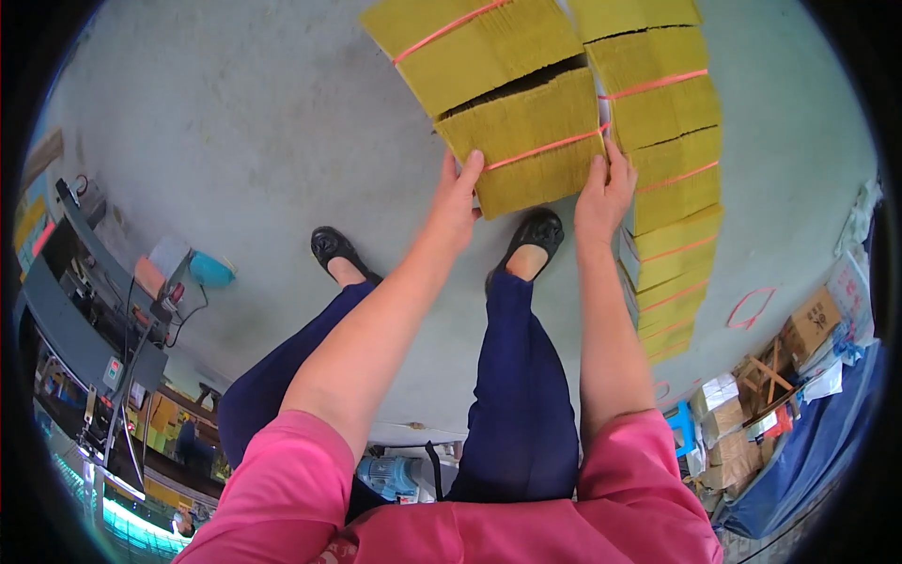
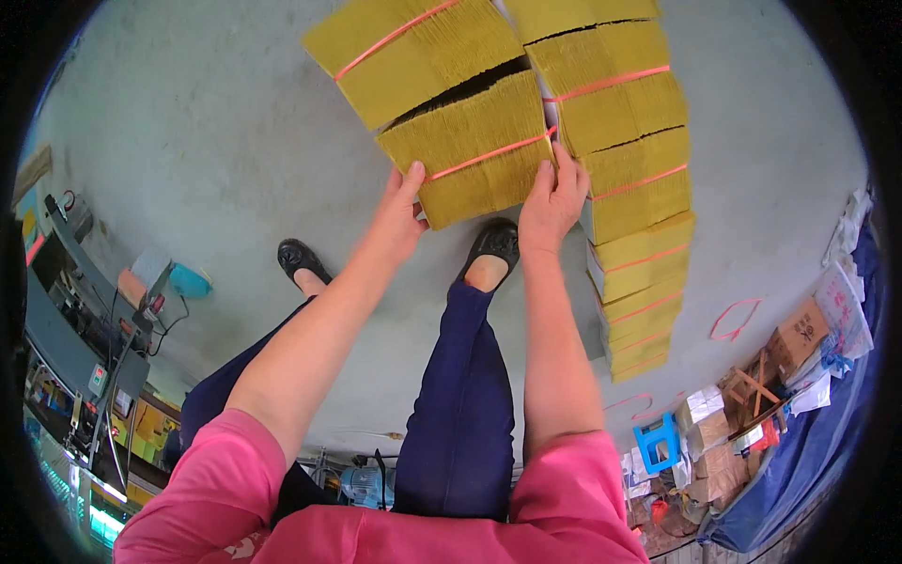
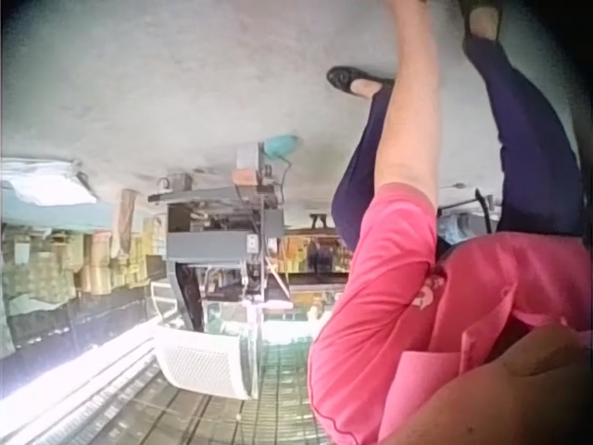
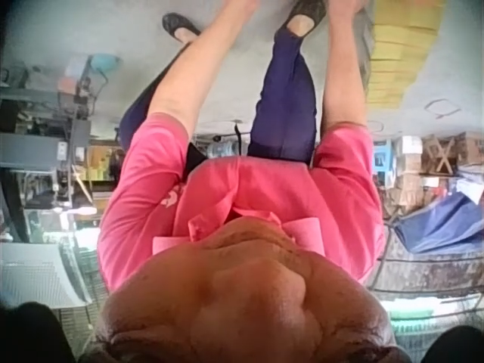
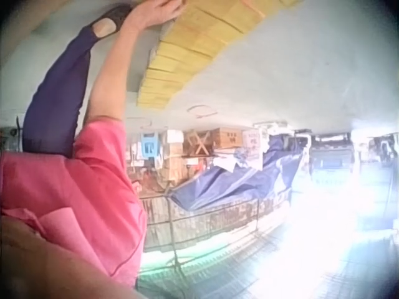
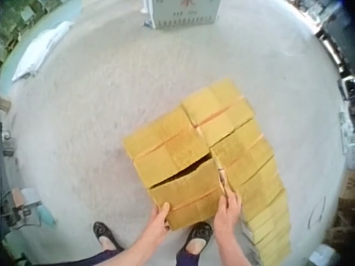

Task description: Binding, weighing, and stacking yellow paper-like bundles using industrial machinery and scales.

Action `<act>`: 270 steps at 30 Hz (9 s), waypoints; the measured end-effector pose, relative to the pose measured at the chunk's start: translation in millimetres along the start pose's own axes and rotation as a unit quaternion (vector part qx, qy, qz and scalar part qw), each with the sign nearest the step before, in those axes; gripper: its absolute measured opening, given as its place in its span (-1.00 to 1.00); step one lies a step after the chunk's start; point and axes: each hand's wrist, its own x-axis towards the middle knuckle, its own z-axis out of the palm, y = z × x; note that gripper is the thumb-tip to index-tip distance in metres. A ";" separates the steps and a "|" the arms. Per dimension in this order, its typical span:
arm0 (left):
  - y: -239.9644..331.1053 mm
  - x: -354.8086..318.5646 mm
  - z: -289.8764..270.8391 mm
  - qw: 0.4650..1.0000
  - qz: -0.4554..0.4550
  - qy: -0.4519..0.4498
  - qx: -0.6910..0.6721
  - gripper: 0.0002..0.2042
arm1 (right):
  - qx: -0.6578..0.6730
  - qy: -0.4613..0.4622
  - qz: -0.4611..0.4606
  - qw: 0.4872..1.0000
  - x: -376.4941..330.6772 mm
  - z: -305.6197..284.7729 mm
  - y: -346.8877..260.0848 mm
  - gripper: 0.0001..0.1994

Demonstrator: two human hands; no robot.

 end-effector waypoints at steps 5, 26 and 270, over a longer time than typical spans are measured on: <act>-0.2 7.0 1.0 1.000 0.001 -0.019 -0.021 -0.24 | 0.056 0.040 0.076 0.995 7.3 11.9 18.9 -0.76; 90.6 -369.3 -432.6 0.827 -0.017 0.305 0.471 -0.39 | -0.113 -0.443 -0.198 0.867 -308.5 -253.7 -295.6 -0.62; -134.8 -1358.3 -1518.1 0.573 0.449 0.599 -0.332 -0.91 | 0.082 -0.751 -0.485 0.440 -1819.1 307.1 -982.0 -0.90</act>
